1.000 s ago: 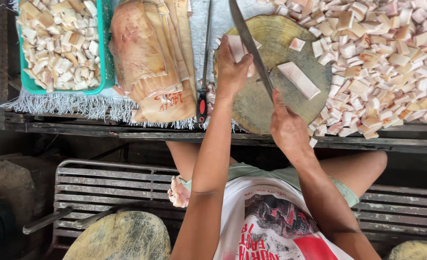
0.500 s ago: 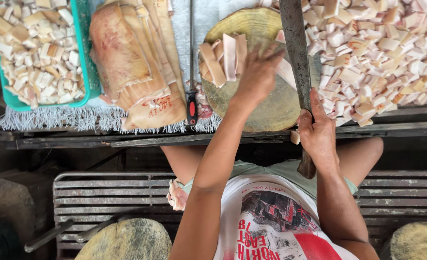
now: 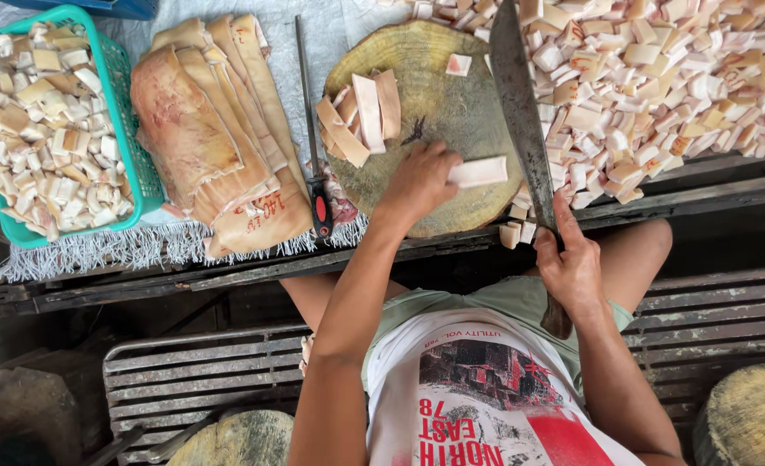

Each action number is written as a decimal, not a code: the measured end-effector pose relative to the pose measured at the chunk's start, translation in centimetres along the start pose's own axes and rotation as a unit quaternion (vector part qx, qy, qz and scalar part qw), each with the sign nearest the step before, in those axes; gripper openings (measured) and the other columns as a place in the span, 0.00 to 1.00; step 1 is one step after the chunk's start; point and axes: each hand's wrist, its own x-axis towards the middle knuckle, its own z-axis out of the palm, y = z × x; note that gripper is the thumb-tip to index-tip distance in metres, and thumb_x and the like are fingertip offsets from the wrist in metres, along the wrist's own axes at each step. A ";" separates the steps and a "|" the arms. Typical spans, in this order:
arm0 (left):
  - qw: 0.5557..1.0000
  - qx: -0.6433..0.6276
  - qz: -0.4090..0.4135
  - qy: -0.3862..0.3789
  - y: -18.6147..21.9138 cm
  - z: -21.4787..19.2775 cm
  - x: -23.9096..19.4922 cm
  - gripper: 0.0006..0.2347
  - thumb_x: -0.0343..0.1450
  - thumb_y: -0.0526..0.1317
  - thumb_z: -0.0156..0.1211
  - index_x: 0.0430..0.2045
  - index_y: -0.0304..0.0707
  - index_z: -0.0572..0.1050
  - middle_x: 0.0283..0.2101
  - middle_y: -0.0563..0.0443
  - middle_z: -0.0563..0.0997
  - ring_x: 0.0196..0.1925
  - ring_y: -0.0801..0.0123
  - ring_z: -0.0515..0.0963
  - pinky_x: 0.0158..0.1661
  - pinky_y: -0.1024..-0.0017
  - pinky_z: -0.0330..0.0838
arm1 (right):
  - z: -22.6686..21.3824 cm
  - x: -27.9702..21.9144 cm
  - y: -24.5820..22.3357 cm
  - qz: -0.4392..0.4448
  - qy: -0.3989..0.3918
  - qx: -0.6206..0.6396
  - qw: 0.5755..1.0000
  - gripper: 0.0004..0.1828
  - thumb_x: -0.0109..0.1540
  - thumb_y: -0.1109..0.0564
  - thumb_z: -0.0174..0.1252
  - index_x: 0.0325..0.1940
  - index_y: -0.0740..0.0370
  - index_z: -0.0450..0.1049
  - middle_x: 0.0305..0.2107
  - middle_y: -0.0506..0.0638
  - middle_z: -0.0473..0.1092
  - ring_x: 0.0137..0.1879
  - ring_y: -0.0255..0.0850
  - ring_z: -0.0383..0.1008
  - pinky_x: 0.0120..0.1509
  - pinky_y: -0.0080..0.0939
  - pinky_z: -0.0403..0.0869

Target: The person chops processed pork skin sheets into small square pieces using a large kitchen knife on a wooden cutting board, moving pieces into piles and baskets on a low table.

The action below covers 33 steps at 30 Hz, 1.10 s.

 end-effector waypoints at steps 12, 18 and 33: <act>0.996 -0.035 0.002 0.087 2.7 0.8 -6.5 0.18 0.65 0.39 0.66 0.49 0.34 0.76 0.53 0.43 0.77 0.57 0.48 0.75 0.58 0.56 0.70 | -2.6 -5.2 3.5 -0.231 0.099 -0.085 0.964 0.34 0.66 0.70 0.55 0.78 0.64 0.59 0.32 0.62 0.76 0.34 0.53 0.78 0.41 0.49 0.76; 0.997 -0.018 0.016 0.070 2.6 0.4 -7.6 0.15 0.67 0.36 0.63 0.47 0.33 0.77 0.56 0.44 0.75 0.59 0.51 0.75 0.59 0.57 0.71 | -1.0 -5.0 5.9 -0.191 0.039 -0.208 0.959 0.36 0.63 0.67 0.57 0.77 0.61 0.61 0.29 0.60 0.76 0.29 0.54 0.75 0.36 0.54 0.75; 0.986 0.063 0.133 0.078 1.7 1.7 -9.4 0.15 0.73 0.42 0.62 0.51 0.32 0.75 0.56 0.46 0.74 0.57 0.57 0.77 0.51 0.61 0.77 | -3.0 -6.2 3.6 -0.198 0.084 -0.109 0.970 0.35 0.66 0.67 0.58 0.78 0.64 0.58 0.25 0.60 0.72 0.26 0.50 0.73 0.32 0.49 0.72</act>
